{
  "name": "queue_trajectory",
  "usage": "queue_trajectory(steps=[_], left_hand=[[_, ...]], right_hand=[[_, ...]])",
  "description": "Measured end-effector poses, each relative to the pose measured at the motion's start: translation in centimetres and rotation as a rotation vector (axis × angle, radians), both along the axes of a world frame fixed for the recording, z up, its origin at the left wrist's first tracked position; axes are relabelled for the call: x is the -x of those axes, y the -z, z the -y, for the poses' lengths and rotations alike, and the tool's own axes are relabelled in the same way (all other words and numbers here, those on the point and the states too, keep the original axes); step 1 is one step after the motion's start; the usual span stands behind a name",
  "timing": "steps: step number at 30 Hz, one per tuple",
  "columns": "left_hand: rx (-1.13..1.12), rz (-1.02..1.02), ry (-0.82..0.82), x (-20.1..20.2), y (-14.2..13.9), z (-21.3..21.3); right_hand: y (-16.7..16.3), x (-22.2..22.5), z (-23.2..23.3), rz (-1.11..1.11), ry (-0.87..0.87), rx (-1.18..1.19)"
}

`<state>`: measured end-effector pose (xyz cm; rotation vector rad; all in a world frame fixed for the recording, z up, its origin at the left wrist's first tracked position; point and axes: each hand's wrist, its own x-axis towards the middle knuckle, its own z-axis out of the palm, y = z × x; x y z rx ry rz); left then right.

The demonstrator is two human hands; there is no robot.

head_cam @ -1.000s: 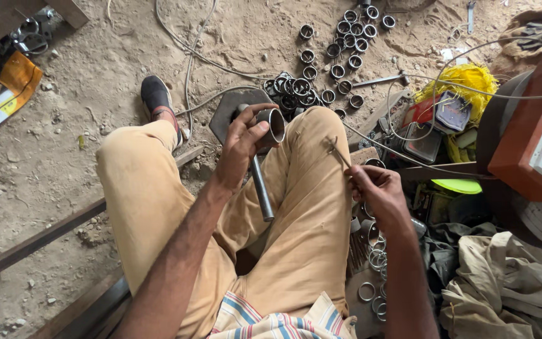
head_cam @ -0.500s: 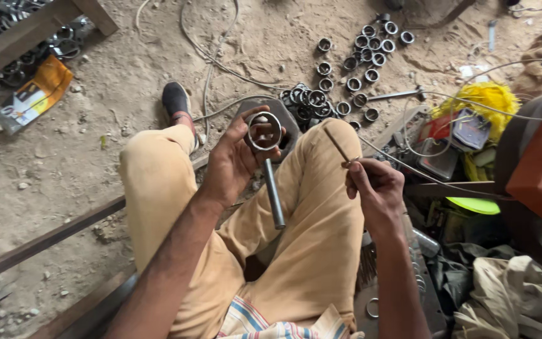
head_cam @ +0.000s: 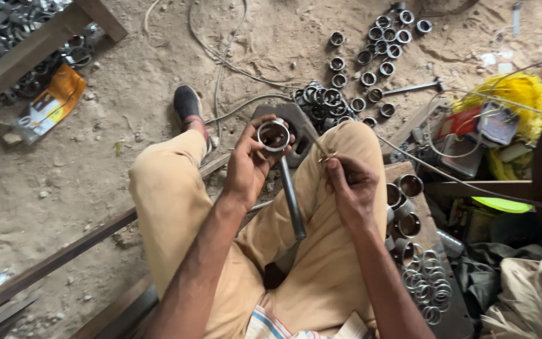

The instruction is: The person sits cross-legged and uses a hammer to strike a cylindrical metal part placed on a metal anvil. They repeatedly rotate the part and hammer it, occasionally using a small metal rod to adjust the part's position on the anvil.

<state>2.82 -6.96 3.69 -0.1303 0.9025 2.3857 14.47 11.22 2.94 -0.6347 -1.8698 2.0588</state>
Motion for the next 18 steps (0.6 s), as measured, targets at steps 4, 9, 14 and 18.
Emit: queue_trajectory(steps=[4,9,14,18], left_hand=[[0.094,-0.031,0.124,-2.1,-0.3,-2.0],[0.316,-0.265,0.244,-3.2,-0.7,-3.7],[0.373,-0.33,0.229,-3.2,-0.7,-4.3],[0.451,-0.408,0.248,-3.5,-0.5,-4.5]], right_hand=[[0.5,-0.7,0.1,-0.023,-0.055,-0.045],[1.0,-0.1,-0.1,-0.067,-0.167,-0.268],[0.5,-0.1,-0.3,-0.073,-0.159,-0.355],[0.3,-0.4,-0.7,-0.043,-0.135,-0.341]])
